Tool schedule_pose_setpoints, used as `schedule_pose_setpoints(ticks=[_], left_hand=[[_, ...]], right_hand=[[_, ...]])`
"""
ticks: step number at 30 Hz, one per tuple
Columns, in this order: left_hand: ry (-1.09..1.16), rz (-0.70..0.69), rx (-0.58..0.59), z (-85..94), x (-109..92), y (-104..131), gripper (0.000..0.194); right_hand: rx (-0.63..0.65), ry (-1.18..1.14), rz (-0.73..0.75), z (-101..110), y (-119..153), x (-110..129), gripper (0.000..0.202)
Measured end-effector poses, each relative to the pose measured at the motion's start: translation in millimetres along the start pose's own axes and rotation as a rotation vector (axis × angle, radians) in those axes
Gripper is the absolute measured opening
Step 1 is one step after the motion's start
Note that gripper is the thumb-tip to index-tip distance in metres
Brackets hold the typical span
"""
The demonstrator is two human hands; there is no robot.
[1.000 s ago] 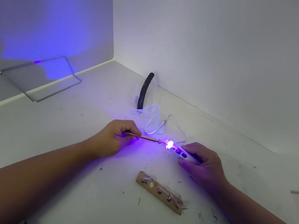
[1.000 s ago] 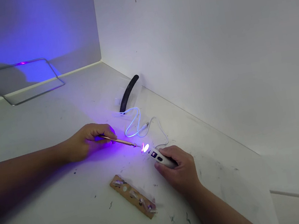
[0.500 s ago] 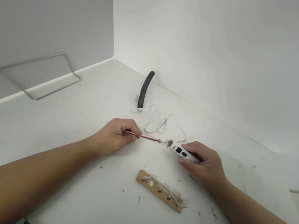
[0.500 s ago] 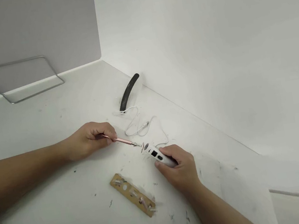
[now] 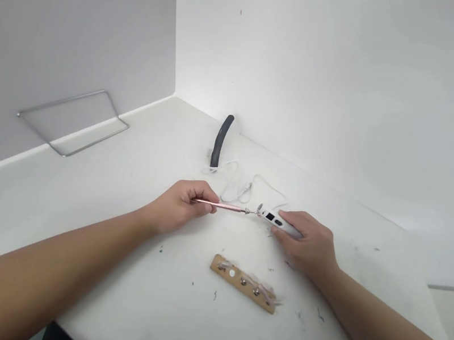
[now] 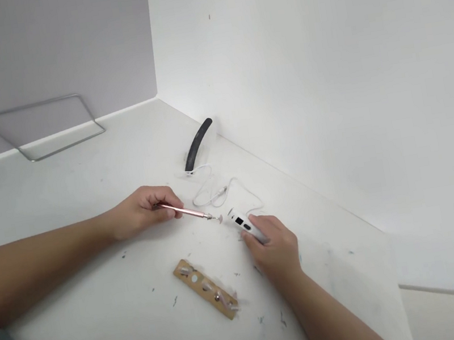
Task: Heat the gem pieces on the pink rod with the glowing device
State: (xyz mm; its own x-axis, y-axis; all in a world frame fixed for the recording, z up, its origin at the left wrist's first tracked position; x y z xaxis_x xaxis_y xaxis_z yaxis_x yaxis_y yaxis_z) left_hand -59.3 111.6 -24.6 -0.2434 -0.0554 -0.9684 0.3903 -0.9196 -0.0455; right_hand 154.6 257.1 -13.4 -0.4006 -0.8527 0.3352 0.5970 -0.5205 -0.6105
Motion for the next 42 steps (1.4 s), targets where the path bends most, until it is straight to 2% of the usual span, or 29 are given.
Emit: schedule_pose_setpoints(ticks=[7,12,15,20,23,25,31,35,42], left_hand=[[0.005,0.031,0.02,-3.4,0.6,1.5,0.017],[0.023,0.025,0.008,-3.5,1.1,0.5,0.017],[0.037,0.033,0.022,-4.6,-1.1,1.0,0.016],[0.019,-0.001,0.022,-3.8,-6.3,2.1,0.017],[0.033,-0.018,0.02,-2.6,-7.5,3.0,0.018],[0.063,-0.035,0.019,-1.8,-8.0,3.7,0.018],[0.162,-0.085,0.046,-1.5,-8.5,5.9,0.016],[0.177,-0.082,0.052,-0.3,-8.0,6.7,0.014],[0.201,-0.099,0.066,-1.3,-8.2,6.7,0.015]], right_hand=[[0.052,0.14,0.143,-7.5,0.8,1.6,0.025],[0.062,0.147,0.128,-8.2,2.4,5.0,0.026],[0.006,0.138,0.163,-3.9,3.7,10.9,0.031],[-0.18,0.08,0.31,11.2,5.2,27.8,0.047],[-0.213,0.021,0.404,18.1,0.8,44.1,0.054],[-0.186,-0.04,0.438,19.5,-6.0,56.9,0.056],[-0.027,-0.238,0.388,8.5,-26.5,88.4,0.042],[-0.047,-0.312,0.368,3.3,-26.9,96.1,0.036],[-0.075,-0.357,0.29,0.8,-24.4,96.0,0.028]])
Point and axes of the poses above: each hand's wrist, its own y-axis away from the middle knuckle, its own z-axis out of the back of the hand, x = y × z, the point moved 6 cm from there along -y, towards the middle knuckle, and after that the axes turned 12 degrees about -x, right-handed, at the moved point
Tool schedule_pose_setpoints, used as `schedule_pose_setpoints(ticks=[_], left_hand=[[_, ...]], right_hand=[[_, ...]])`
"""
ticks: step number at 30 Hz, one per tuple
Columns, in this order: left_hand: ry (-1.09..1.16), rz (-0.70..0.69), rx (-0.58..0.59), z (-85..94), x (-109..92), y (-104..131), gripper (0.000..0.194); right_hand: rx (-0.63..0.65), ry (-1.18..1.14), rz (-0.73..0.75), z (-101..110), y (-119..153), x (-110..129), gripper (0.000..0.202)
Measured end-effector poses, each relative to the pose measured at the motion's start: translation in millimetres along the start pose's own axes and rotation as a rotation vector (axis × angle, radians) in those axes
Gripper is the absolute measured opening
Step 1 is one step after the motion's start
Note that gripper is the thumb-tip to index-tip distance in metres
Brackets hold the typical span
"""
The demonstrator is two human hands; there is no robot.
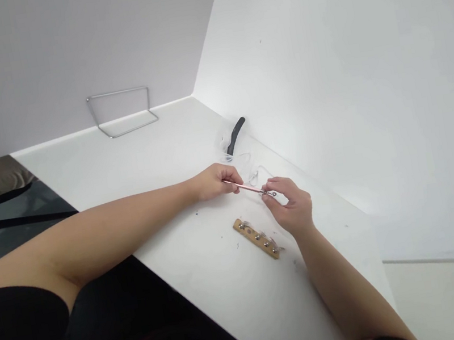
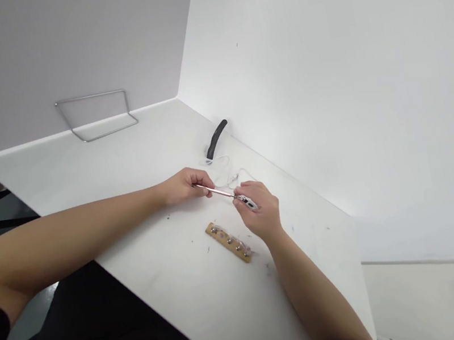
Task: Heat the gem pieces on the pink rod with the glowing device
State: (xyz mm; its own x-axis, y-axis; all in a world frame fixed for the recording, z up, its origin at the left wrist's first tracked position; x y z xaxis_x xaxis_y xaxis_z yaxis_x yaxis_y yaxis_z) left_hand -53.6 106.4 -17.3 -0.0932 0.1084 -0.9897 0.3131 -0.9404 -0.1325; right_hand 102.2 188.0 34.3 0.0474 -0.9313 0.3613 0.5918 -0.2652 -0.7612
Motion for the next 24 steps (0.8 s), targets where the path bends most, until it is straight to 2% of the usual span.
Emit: schedule_pose_setpoints(ticks=[8,17,20,24], left_hand=[[-0.002,0.006,-0.015,0.6,2.3,-1.0,0.014],[-0.023,-0.005,-0.005,0.1,1.5,-0.3,0.014],[-0.029,0.001,-0.002,-0.1,2.3,-0.2,0.013],[-0.009,0.006,0.012,0.1,3.9,0.0,0.014]], right_hand=[[0.015,-0.031,-0.074,-0.7,0.4,0.4,0.021],[-0.05,-0.001,-0.01,-1.1,4.7,5.9,0.032],[-0.079,-0.029,-0.066,0.1,8.4,2.3,0.042],[-0.054,-0.095,-0.22,-1.7,13.0,-6.1,0.048]])
Point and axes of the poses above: each hand's wrist, its own y-axis away from the middle knuckle, its own z-axis out of the back of the hand, x = y × z, the point moved 6 cm from there along -y, towards the middle knuckle, and after that the axes turned 12 degrees about -x, right-handed, at the moved point
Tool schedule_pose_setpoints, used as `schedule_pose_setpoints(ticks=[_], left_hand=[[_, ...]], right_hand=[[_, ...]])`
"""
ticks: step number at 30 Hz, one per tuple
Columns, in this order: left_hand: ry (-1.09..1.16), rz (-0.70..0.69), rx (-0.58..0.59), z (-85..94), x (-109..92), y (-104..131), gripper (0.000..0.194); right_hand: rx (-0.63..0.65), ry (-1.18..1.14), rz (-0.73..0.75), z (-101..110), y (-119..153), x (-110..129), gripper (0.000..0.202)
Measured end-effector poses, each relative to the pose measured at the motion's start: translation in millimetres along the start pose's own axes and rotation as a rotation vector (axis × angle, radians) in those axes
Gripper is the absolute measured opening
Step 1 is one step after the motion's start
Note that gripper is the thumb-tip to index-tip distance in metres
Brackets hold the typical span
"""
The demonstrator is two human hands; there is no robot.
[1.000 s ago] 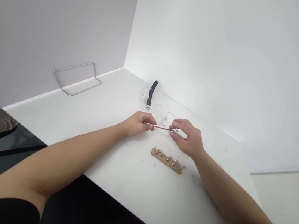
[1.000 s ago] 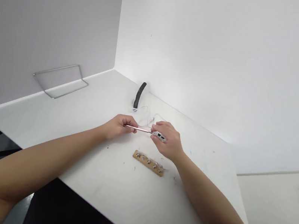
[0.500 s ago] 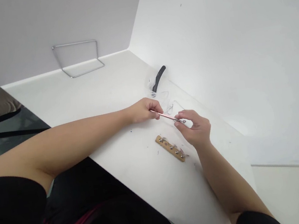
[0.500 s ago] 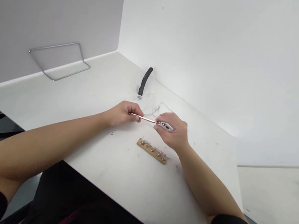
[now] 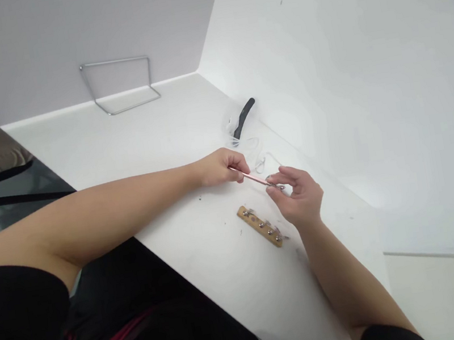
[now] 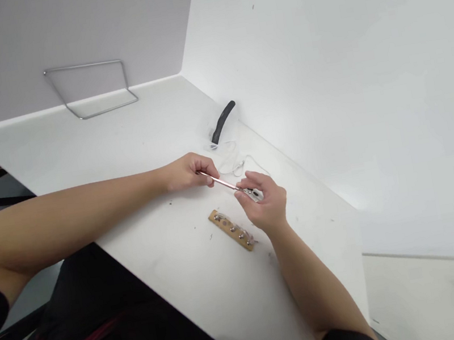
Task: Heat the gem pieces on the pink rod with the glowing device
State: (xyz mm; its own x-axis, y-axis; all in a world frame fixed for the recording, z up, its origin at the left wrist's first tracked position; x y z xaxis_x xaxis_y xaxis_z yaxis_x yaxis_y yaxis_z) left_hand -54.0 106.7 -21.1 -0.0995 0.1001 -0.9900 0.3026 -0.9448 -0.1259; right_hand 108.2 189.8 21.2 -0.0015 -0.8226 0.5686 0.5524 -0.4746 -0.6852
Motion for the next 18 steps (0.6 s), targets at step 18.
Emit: schedule_pose_setpoints(ticks=[18], left_hand=[[0.295,0.085,0.049,-0.6,-2.2,0.0,0.018]], right_hand=[[0.049,-0.314,-0.283,1.1,-8.7,-13.6,0.05]])
Point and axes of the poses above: each hand's wrist, its own y-axis away from the middle knuckle, its own z-axis out of the back of the hand, x = y × z, the point moved 6 cm from there along -y, towards the middle knuckle, and after that the axes turned 12 degrees about -x, right-handed, at the moved point
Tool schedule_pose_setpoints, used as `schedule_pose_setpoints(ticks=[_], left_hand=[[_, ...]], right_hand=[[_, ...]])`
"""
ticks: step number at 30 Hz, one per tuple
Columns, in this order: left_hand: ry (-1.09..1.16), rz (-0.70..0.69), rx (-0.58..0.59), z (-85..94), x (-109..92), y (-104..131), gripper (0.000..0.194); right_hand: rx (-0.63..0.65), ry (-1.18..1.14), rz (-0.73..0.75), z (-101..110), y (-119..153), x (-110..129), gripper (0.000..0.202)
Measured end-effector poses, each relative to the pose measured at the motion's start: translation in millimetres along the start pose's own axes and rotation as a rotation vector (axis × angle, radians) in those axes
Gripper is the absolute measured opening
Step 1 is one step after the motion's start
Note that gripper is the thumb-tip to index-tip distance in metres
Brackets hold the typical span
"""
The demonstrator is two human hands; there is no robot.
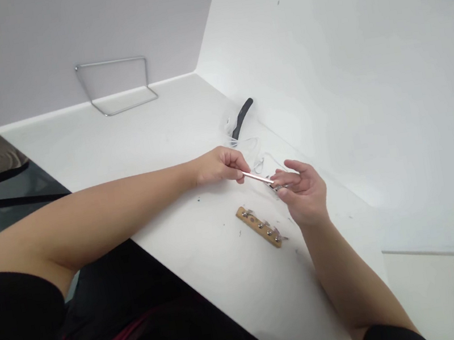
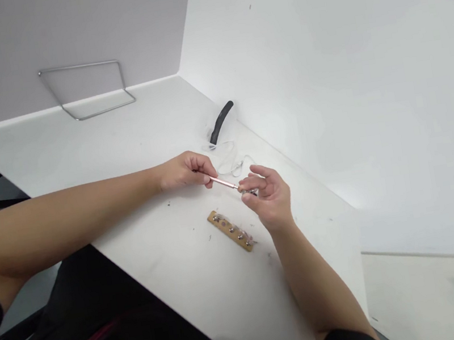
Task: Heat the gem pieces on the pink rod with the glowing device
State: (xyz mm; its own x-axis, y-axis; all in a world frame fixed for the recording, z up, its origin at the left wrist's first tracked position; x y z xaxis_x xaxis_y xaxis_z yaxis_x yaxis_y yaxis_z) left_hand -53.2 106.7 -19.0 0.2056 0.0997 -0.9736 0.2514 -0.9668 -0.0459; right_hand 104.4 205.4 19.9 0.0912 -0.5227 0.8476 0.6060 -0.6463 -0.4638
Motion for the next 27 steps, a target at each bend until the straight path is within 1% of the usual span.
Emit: schedule_pose_setpoints(ticks=[2,4,7,10,12,15,17,20,24,27], left_hand=[[0.025,-0.009,-0.063,6.3,-1.8,-2.7,0.017],[0.025,-0.023,-0.125,13.0,-3.3,-5.6,0.017],[0.015,-0.037,-0.182,20.2,-3.5,-9.5,0.016],[0.001,-0.048,-0.198,23.3,-1.1,-12.1,0.017],[-0.019,-0.057,-0.196,24.4,1.4,-13.3,0.017],[-0.031,-0.089,-0.179,25.2,3.7,-14.4,0.017],[-0.028,-0.099,-0.173,25.5,3.9,-14.7,0.016],[-0.015,-0.081,-0.182,25.6,1.8,-13.5,0.016],[-0.022,-0.053,-0.208,24.4,-4.1,-10.1,0.016],[-0.041,-0.045,-0.211,23.8,-5.9,-8.8,0.016]], right_hand=[[-0.038,0.047,0.022,5.2,-1.9,6.0,0.051],[-0.066,0.147,0.05,10.9,-1.0,17.0,0.052],[-0.028,0.383,0.107,15.2,7.5,40.8,0.056],[0.179,0.659,0.182,6.7,23.6,60.7,0.058],[0.295,0.77,0.218,-1.7,34.2,66.8,0.059],[0.426,0.866,0.25,-17.6,45.4,63.5,0.062],[0.476,0.916,0.265,-27.2,48.7,56.4,0.061],[0.486,0.982,0.296,-35.2,48.7,48.4,0.06],[0.457,1.027,0.35,-38.5,45.9,48.0,0.059],[0.498,1.031,0.367,-42.9,45.4,47.0,0.057]])
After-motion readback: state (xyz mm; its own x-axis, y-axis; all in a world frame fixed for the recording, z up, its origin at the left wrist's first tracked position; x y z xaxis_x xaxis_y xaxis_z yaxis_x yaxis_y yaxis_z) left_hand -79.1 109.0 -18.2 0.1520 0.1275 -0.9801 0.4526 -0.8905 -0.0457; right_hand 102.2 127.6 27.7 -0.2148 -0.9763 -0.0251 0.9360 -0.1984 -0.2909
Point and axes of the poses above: each hand's wrist, its own y-axis away from the middle knuckle, its own z-axis out of the back of the hand, x = y × z, the point moved 6 cm from there along -y, towards the middle knuckle, and after that the axes turned 12 degrees about -x, right-handed, at the moved point
